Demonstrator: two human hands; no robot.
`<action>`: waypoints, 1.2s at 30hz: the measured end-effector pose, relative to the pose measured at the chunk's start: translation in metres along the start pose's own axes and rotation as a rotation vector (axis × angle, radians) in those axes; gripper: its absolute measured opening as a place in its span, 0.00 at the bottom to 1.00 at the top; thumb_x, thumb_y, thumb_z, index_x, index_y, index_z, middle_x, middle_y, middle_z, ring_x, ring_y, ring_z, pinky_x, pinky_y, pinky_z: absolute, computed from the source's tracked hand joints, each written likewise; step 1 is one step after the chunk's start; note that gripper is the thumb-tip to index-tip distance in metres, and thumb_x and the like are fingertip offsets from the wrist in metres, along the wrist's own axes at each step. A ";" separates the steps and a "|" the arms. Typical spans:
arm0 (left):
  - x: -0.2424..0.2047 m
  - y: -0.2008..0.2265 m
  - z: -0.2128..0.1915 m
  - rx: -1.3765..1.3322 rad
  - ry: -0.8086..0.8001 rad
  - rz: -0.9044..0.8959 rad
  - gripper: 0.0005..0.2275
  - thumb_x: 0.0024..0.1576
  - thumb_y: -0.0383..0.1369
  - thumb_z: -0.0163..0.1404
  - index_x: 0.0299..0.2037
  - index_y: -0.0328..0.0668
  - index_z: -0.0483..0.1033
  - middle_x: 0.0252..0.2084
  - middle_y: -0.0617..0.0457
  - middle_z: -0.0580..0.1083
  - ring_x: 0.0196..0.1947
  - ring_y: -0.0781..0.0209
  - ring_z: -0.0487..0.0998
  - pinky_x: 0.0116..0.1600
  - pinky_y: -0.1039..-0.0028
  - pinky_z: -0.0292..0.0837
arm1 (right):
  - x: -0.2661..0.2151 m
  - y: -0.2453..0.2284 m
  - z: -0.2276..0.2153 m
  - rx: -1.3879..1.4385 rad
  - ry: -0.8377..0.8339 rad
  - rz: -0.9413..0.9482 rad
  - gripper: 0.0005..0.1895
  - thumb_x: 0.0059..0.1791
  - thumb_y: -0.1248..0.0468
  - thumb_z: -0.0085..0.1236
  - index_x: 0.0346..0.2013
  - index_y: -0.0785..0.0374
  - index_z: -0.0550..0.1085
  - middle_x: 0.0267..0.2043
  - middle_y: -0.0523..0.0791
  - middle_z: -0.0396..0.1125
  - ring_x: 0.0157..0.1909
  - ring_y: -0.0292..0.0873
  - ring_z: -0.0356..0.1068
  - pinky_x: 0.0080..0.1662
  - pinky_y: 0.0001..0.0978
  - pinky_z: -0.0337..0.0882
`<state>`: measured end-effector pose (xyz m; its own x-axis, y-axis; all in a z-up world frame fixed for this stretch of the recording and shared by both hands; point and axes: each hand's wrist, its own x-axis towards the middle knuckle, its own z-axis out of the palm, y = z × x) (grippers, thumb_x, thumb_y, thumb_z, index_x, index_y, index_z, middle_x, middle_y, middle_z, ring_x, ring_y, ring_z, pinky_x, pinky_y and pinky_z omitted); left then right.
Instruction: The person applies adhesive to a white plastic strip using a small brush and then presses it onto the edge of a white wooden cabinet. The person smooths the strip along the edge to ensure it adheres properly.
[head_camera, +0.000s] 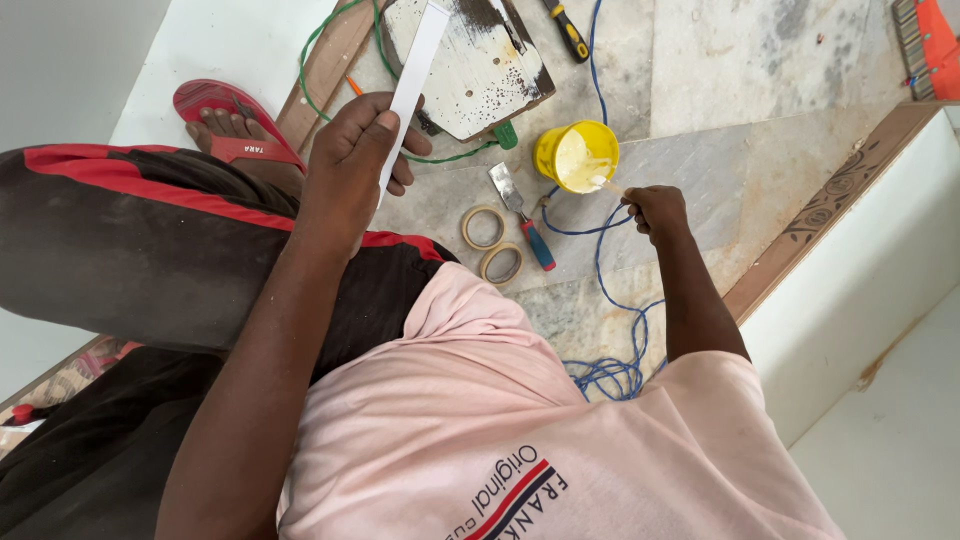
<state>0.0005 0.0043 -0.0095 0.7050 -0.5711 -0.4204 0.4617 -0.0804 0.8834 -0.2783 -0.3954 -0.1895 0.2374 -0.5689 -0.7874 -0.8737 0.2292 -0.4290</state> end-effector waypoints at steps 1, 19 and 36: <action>0.000 0.001 0.000 -0.003 -0.002 0.004 0.14 0.68 0.35 0.41 0.56 0.35 0.73 0.40 0.53 0.78 0.30 0.71 0.73 0.36 0.78 0.70 | -0.002 -0.001 0.000 0.002 0.002 0.003 0.09 0.49 0.65 0.59 0.31 0.72 0.77 0.20 0.42 0.64 0.18 0.32 0.56 0.22 0.26 0.55; -0.003 -0.001 -0.005 -0.068 -0.012 0.054 0.14 0.69 0.35 0.41 0.57 0.34 0.73 0.40 0.53 0.78 0.30 0.71 0.72 0.36 0.78 0.69 | -0.040 -0.007 -0.022 -0.314 0.138 -0.273 0.10 0.51 0.63 0.61 0.38 0.69 0.80 0.22 0.47 0.71 0.20 0.36 0.65 0.25 0.30 0.63; -0.002 -0.002 -0.003 0.000 0.007 0.068 0.15 0.69 0.35 0.41 0.58 0.34 0.73 0.41 0.53 0.78 0.30 0.70 0.73 0.36 0.77 0.70 | -0.006 0.085 -0.001 -0.538 0.308 -0.676 0.13 0.50 0.66 0.61 0.49 0.59 0.79 0.46 0.53 0.74 0.45 0.54 0.74 0.48 0.43 0.73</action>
<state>-0.0006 0.0080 -0.0114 0.7386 -0.5691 -0.3612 0.4129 -0.0417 0.9098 -0.3542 -0.3730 -0.2212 0.7135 -0.6514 -0.2580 -0.6885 -0.5835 -0.4307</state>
